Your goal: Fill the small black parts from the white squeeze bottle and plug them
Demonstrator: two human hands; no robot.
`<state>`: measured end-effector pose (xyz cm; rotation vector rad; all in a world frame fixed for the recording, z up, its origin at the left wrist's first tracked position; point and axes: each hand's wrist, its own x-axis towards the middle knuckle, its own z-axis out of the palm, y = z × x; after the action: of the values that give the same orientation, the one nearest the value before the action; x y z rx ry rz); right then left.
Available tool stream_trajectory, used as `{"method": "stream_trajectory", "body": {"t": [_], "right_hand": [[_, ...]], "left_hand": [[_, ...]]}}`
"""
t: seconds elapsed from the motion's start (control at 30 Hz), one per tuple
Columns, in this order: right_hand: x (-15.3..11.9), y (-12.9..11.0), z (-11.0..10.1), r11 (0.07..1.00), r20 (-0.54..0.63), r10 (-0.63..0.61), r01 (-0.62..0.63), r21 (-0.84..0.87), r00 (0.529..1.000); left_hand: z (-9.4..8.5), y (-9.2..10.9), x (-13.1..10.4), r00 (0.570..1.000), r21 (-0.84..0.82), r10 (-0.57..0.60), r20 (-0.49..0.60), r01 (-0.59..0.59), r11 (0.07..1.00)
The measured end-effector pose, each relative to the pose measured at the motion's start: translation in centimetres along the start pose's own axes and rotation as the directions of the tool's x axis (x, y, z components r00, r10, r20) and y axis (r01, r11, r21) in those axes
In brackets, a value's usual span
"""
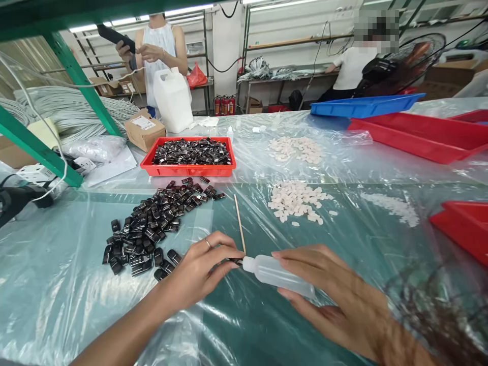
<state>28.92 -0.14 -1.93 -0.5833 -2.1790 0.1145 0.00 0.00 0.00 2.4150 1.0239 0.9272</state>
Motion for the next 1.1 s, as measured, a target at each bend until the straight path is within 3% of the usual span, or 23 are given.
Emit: {"method": "stream_trajectory", "body": {"t": [0.17, 0.37, 0.5, 0.7, 0.8, 0.9, 0.97, 1.03, 1.1], "right_hand": [[-1.2, 0.1, 0.5, 0.998, -0.023, -0.025, 0.023, -0.056, 0.999], [-2.7, 0.0, 0.5, 0.974, 0.063, -0.098, 0.108, -0.199, 0.993], [-3.2, -0.2, 0.5, 0.987, 0.077, -0.035, 0.046, -0.155, 0.996], [-1.6, -0.7, -0.2, 0.984, 0.118, -0.074, 0.091, -0.152, 0.99], [-0.2, -0.8, -0.7, 0.996, 0.061, -0.046, 0.05, -0.072, 0.997], [0.2, -0.1, -0.5, 0.989, -0.082, 0.094, -0.083, 0.121, 0.992], [0.2, 0.9, -0.1, 0.915, -0.139, 0.288, -0.23, 0.331, 0.947], [0.1, 1.9, 0.5, 0.723, -0.093, 0.539, -0.404, 0.56, 0.837], [0.0, 2.8, 1.2, 0.519, -0.013, 0.697, -0.492, 0.698, 0.717]], "left_hand": [[0.0, 0.0, 0.0, 1.0, 0.028, -0.002, 0.003, 0.002, 1.0], [0.1, -0.1, -0.1, 1.0, 0.062, 0.008, -0.015, -0.007, 0.998], [0.1, -0.2, -0.1, 1.0, 0.073, 0.016, -0.012, -0.015, 0.997], [0.1, -0.2, -0.2, 1.0, 0.072, 0.022, -0.011, -0.021, 0.997], [-0.1, 0.0, -0.1, 1.0, 0.075, 0.029, -0.008, -0.028, 0.997], [-0.3, 0.1, 0.1, 0.999, 0.067, 0.035, -0.009, -0.034, 0.997], [-0.4, 0.0, 0.1, 0.999, 0.053, 0.039, -0.023, -0.038, 0.998], [-0.3, -0.1, 0.0, 0.999, 0.032, 0.031, -0.04, -0.03, 0.999], [-0.2, -0.2, -0.3, 0.999, 0.006, -0.01, -0.039, 0.01, 1.0]]}}
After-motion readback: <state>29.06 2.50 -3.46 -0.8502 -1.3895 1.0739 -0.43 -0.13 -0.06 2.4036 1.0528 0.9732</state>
